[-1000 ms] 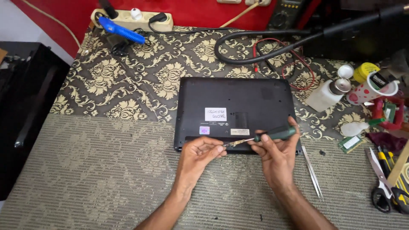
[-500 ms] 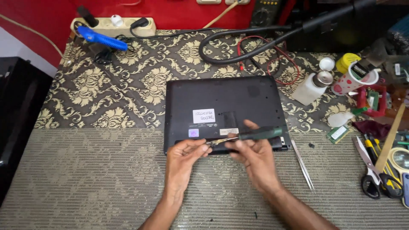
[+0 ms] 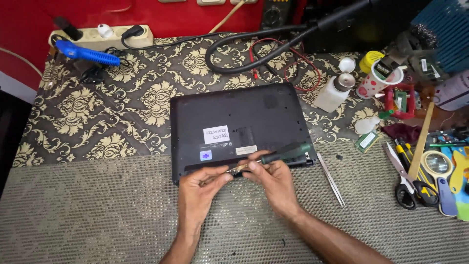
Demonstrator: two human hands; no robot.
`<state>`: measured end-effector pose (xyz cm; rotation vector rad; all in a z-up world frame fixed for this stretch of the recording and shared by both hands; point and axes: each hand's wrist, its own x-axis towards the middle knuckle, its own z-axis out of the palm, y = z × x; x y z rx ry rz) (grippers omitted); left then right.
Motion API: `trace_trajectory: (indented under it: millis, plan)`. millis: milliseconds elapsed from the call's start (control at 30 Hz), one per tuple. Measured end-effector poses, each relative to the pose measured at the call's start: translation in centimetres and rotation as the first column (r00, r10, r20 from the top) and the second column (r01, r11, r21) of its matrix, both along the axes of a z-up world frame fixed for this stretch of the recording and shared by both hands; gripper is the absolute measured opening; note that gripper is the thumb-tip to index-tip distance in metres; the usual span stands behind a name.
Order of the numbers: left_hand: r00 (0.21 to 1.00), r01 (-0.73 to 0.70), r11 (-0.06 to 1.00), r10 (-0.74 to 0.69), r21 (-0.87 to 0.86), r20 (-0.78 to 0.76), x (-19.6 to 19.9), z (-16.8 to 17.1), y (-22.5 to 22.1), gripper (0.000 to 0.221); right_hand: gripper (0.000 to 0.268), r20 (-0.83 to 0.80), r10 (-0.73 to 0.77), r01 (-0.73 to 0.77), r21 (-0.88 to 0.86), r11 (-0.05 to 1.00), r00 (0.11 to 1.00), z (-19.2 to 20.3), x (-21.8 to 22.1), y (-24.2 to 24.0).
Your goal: Using a manual screwdriver to remove or secure screws on the bottom panel of a laptop.
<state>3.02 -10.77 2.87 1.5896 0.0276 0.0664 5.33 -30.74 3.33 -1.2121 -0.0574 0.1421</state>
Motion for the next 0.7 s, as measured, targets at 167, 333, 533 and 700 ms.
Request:
trace_trajectory:
  millis: [167, 333, 533, 700]
  plan:
    - [0.991, -0.007, 1.000, 0.010, 0.022, -0.133, 0.5, 3.0, 0.8, 0.043, 0.035, -0.012, -0.081, 0.079, -0.109, 0.991, 0.997, 2.2, 1.7, -1.2]
    - [0.845, -0.282, 0.889, 0.408, 0.361, -0.346, 2.2, 6.7, 5.0, 0.032, 0.037, 0.221, -0.129, 0.221, -0.469, 0.855, 0.967, 6.2, 7.4, -6.6]
    - [0.832, -0.182, 0.786, 0.443, 0.591, -0.335, 4.0, 4.0, 7.9, 0.047, 0.028, 0.256, -0.238, 0.346, -0.781, 0.520, 0.937, 7.6, 15.3, -10.3]
    - [0.906, -0.100, 0.814, 0.312, 0.572, -0.285, 4.5, 1.8, 8.5, 0.051, 0.023, 0.368, -0.208, 0.422, -0.757, 0.499, 0.906, 5.9, 19.4, -9.9]
